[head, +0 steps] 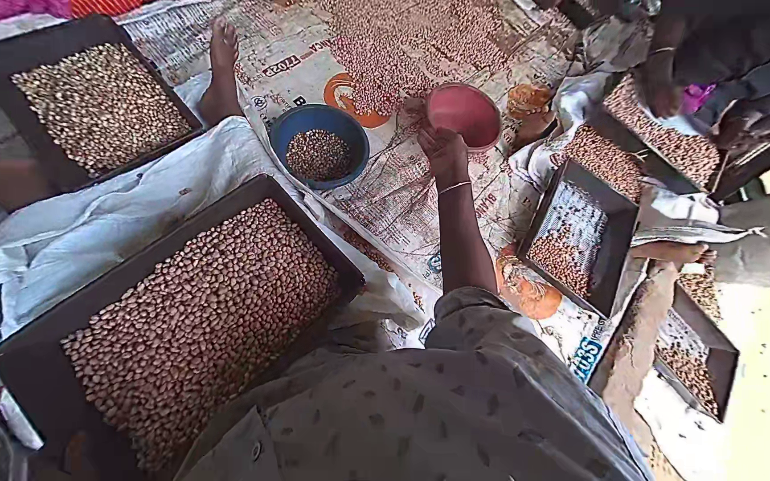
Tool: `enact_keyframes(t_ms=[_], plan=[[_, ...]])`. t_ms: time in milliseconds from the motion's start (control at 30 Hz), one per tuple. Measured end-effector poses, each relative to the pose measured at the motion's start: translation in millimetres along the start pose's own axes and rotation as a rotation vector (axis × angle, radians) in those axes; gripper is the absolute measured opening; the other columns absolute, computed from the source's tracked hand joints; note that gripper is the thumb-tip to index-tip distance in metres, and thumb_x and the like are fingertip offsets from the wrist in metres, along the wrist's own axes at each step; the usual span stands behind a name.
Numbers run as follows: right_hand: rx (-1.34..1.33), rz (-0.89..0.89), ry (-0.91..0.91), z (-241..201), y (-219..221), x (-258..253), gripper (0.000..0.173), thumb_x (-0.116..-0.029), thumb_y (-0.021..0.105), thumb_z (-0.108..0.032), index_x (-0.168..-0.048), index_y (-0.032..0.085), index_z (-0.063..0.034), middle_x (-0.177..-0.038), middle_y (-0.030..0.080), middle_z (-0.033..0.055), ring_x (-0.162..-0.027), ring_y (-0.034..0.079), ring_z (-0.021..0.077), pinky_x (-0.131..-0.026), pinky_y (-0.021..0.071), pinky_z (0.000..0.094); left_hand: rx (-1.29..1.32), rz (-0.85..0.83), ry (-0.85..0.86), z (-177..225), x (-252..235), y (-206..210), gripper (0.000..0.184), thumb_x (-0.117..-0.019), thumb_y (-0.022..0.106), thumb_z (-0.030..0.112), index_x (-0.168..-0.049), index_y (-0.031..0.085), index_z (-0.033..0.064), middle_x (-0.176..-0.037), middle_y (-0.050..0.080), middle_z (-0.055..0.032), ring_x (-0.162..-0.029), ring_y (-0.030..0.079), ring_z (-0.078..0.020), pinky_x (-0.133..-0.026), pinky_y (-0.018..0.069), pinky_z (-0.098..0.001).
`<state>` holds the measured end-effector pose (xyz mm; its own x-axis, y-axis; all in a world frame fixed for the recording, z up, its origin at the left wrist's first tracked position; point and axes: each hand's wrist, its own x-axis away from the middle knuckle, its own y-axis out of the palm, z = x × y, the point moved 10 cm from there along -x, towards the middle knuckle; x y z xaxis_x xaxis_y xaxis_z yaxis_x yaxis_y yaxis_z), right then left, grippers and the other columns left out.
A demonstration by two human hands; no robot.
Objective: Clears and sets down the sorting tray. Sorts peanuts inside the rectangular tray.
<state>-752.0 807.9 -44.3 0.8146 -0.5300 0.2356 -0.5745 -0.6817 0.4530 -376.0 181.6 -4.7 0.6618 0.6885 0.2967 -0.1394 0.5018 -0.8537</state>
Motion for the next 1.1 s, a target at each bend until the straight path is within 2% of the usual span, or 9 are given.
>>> enact_keyframes(t_ms=[133, 267, 367, 500, 633, 800, 900, 1033, 1100], plan=[[0.294, -0.58, -0.023, 46, 112, 149, 0.019, -0.1079, 0.044, -0.007, -0.112, 0.06, 0.0014, -0.097, 0.075, 0.0105, -0.082, 0.076, 0.0205, -0.078, 0.0646, 0.036, -0.157, 0.298, 0.225, -70, -48, 4, 0.072, -0.1043, 0.044, 0.037, -0.154, 0.028, -0.0132, -0.157, 0.025, -0.0432, -0.147, 0.024, -0.0599, -0.119, 0.018, -0.0717], [0.828, -1.164, -0.361, 129, 165, 290, 0.026, -0.1015, 0.054, -0.005, -0.122, 0.066, 0.0073, -0.119, 0.071, 0.0171, -0.109, 0.07, 0.0207, -0.098, 0.057, 0.037, -0.001, 0.273, 0.411, 4, -51, -17, 0.06, -0.1035, 0.054, 0.024, -0.153, 0.037, -0.0059, -0.15, 0.035, -0.042, -0.139, 0.034, -0.0621, -0.11, 0.0289, -0.0764], [1.184, -1.305, -0.639, 181, 176, 343, 0.045, -0.0991, 0.064, -0.023, -0.137, 0.062, 0.0001, -0.142, 0.058, 0.025, -0.134, 0.054, 0.0399, -0.113, 0.0425, 0.0542, 0.084, 0.124, 0.509, 27, -85, 19, 0.052, -0.1055, 0.055, 0.026, -0.147, 0.048, -0.0038, -0.146, 0.043, -0.037, -0.135, 0.041, -0.0586, -0.107, 0.0331, -0.0756], [1.352, -1.38, -0.721, 224, 192, 374, 0.061, -0.0953, 0.064, -0.051, -0.145, 0.06, -0.0155, -0.156, 0.044, 0.0256, -0.144, 0.039, 0.0485, -0.112, 0.0299, 0.07, 0.032, 0.042, 0.449, 25, -102, 58, 0.055, -0.1065, 0.054, 0.031, -0.151, 0.045, -0.0008, -0.153, 0.037, -0.0358, -0.137, 0.036, -0.0618, -0.101, 0.0271, -0.0846], [1.384, -1.669, -0.782, 266, 221, 455, 0.066, -0.0874, 0.071, -0.06, -0.141, 0.063, -0.0226, -0.156, 0.043, 0.0236, -0.143, 0.037, 0.05, -0.102, 0.0364, 0.0761, 0.224, 0.11, 0.356, 13, -107, 40, 0.056, -0.1098, 0.043, 0.042, -0.15, 0.048, 0.0034, -0.154, 0.038, -0.033, -0.14, 0.037, -0.0566, -0.107, 0.0266, -0.0802], [1.357, -2.25, -0.633, 268, 181, 547, 0.068, -0.0895, 0.076, -0.032, -0.152, 0.052, -0.0205, -0.167, 0.027, 0.0228, -0.154, 0.014, 0.0524, -0.11, 0.0118, 0.0838, 0.244, -0.027, 0.446, 14, -100, 48, 0.057, -0.1066, 0.05, 0.043, -0.152, 0.049, 0.0087, -0.158, 0.039, -0.0258, -0.148, 0.031, -0.048, -0.113, 0.0154, -0.0778], [1.544, -2.166, -0.678, 226, 145, 497, 0.055, -0.0971, 0.067, -0.034, -0.15, 0.054, -0.027, -0.163, 0.036, 0.0209, -0.149, 0.029, 0.0512, -0.109, 0.0259, 0.0779, -0.008, -0.317, 0.68, 45, -64, 84, 0.063, -0.0992, 0.063, 0.047, -0.154, 0.049, 0.0177, -0.164, 0.031, -0.0231, -0.153, 0.021, -0.0462, -0.116, 0.0073, -0.0778], [1.825, -1.791, -0.676, 199, 140, 388, 0.083, -0.0759, 0.085, -0.025, -0.152, 0.051, -0.0191, -0.163, 0.032, 0.026, -0.15, 0.028, 0.052, -0.111, 0.0224, 0.078, 0.098, -0.47, 1.043, 86, -27, 111, 0.035, -0.0986, 0.06, 0.007, -0.133, 0.066, 0.0066, -0.148, 0.05, -0.0229, -0.142, 0.043, -0.0401, -0.118, 0.0351, -0.0548], [1.838, -1.656, -0.681, 205, 158, 368, 0.091, -0.0803, 0.082, -0.026, -0.16, 0.038, -0.0167, -0.164, 0.029, 0.0273, -0.151, 0.024, 0.0524, -0.114, 0.0197, 0.0768, 0.192, -0.402, 1.071, 94, -32, 104, 0.038, -0.0966, 0.057, 0.0, -0.134, 0.065, 0.0049, -0.148, 0.047, -0.0228, -0.134, 0.051, -0.0361, -0.11, 0.0457, -0.0478]])
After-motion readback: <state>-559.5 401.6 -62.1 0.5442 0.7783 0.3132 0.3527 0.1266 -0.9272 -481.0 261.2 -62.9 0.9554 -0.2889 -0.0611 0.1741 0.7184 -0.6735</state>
